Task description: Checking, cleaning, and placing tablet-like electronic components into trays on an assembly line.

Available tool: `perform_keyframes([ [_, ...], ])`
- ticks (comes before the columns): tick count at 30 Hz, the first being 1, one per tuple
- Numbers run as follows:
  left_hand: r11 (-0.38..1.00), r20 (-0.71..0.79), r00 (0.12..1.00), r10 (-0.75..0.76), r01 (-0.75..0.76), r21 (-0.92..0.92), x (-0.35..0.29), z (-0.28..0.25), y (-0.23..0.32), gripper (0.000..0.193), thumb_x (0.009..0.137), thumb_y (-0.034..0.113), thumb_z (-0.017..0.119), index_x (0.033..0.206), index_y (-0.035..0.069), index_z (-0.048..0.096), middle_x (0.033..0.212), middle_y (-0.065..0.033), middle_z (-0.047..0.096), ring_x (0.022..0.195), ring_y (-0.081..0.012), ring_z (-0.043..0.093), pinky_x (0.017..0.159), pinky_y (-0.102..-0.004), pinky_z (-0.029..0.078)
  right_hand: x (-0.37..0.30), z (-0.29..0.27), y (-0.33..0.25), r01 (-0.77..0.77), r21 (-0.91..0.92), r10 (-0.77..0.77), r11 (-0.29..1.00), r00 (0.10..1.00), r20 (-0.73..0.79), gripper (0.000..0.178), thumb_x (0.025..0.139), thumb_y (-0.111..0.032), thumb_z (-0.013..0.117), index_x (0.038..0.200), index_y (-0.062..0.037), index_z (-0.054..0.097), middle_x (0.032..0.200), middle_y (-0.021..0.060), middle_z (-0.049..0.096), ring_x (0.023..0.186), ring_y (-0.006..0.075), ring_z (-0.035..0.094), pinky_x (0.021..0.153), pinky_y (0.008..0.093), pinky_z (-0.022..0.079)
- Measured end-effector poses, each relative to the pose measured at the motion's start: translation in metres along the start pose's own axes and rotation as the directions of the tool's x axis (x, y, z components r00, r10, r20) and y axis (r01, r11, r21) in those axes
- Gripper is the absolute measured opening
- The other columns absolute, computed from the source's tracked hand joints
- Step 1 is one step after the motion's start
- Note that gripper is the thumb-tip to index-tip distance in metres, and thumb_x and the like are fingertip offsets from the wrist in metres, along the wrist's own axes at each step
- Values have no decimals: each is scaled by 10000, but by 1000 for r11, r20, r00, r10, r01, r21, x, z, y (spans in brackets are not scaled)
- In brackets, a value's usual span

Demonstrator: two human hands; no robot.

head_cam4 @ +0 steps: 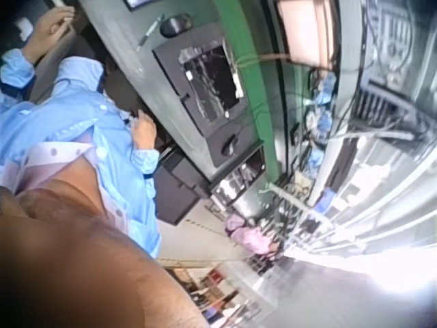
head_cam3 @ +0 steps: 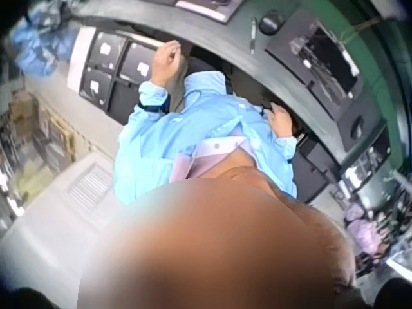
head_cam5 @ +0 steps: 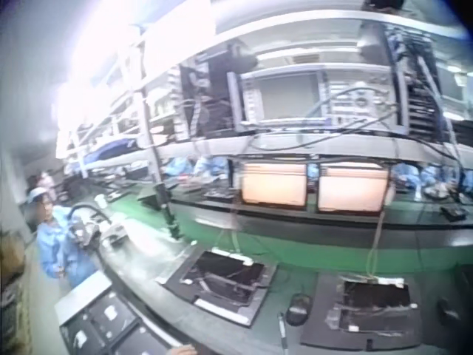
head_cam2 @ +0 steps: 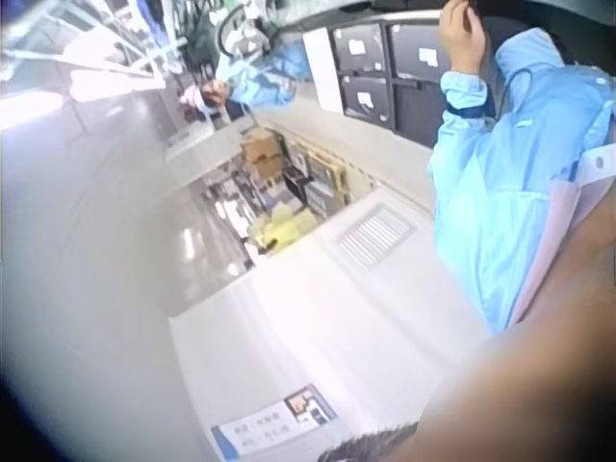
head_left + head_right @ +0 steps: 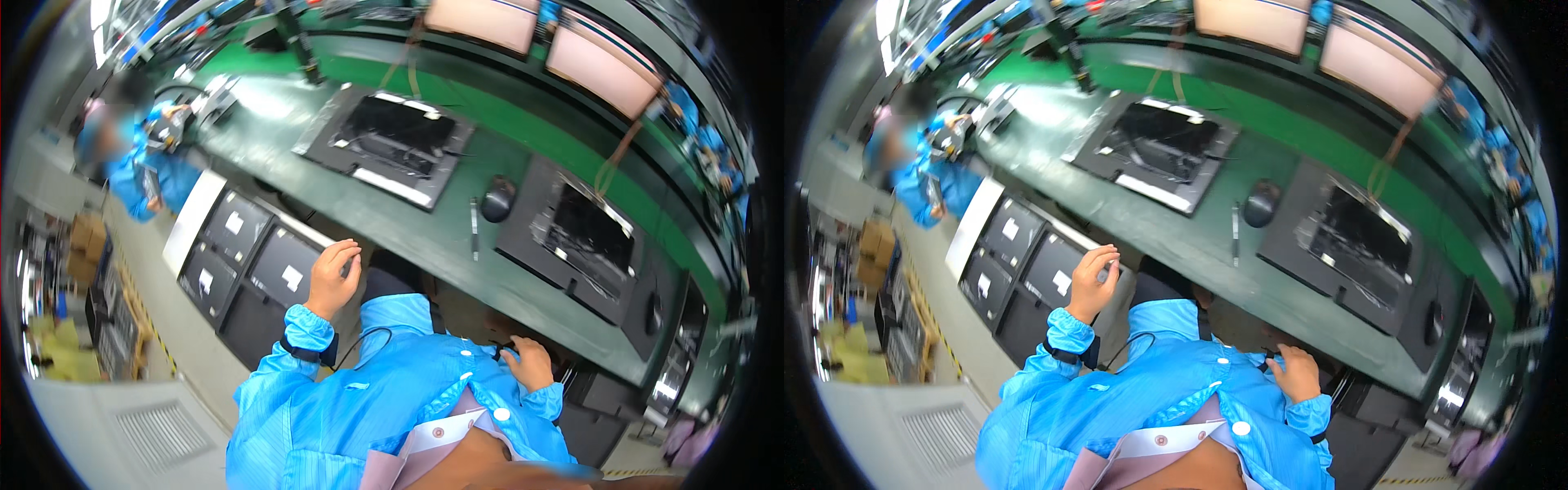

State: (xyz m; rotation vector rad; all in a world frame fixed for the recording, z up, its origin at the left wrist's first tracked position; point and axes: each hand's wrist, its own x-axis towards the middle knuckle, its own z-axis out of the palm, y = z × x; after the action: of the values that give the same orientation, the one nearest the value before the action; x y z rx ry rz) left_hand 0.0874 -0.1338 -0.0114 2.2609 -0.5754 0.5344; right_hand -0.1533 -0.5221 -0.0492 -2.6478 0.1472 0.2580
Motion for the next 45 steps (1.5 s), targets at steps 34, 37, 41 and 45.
perform_keyframes([
  [34,740,-38,924,-381,329,586,-147,-30,-94,625,791,398,808,1279,40,648,1375,-271,510,1319,-408,456,1148,-597,267,126,-23,-89,470,166,-331,867,792,-512,59,841,-86,719,864,-41,690,706,95,585,655,283,589,586,407,452],
  [37,739,-12,929,-369,301,602,-143,-33,-106,667,779,437,811,1288,40,644,1388,-277,506,1333,-403,447,1153,-592,262,127,-20,-85,502,162,-353,850,769,-533,62,848,-87,715,880,-43,685,733,105,598,692,300,600,607,415,464],
  [41,743,33,928,-370,275,610,-142,-42,-113,749,740,498,824,1300,38,636,1406,-284,497,1343,-413,434,1170,-594,230,128,-14,-79,543,120,-396,831,730,-557,68,861,-101,704,884,-42,679,768,112,618,729,319,612,629,424,479],
  [45,754,41,936,-351,256,605,-138,-42,-119,729,737,475,834,1289,39,644,1396,-289,506,1344,-417,432,1177,-602,213,131,-14,-73,560,94,-422,823,714,-558,83,867,-124,698,887,-45,688,790,106,629,749,314,618,648,426,486],
])
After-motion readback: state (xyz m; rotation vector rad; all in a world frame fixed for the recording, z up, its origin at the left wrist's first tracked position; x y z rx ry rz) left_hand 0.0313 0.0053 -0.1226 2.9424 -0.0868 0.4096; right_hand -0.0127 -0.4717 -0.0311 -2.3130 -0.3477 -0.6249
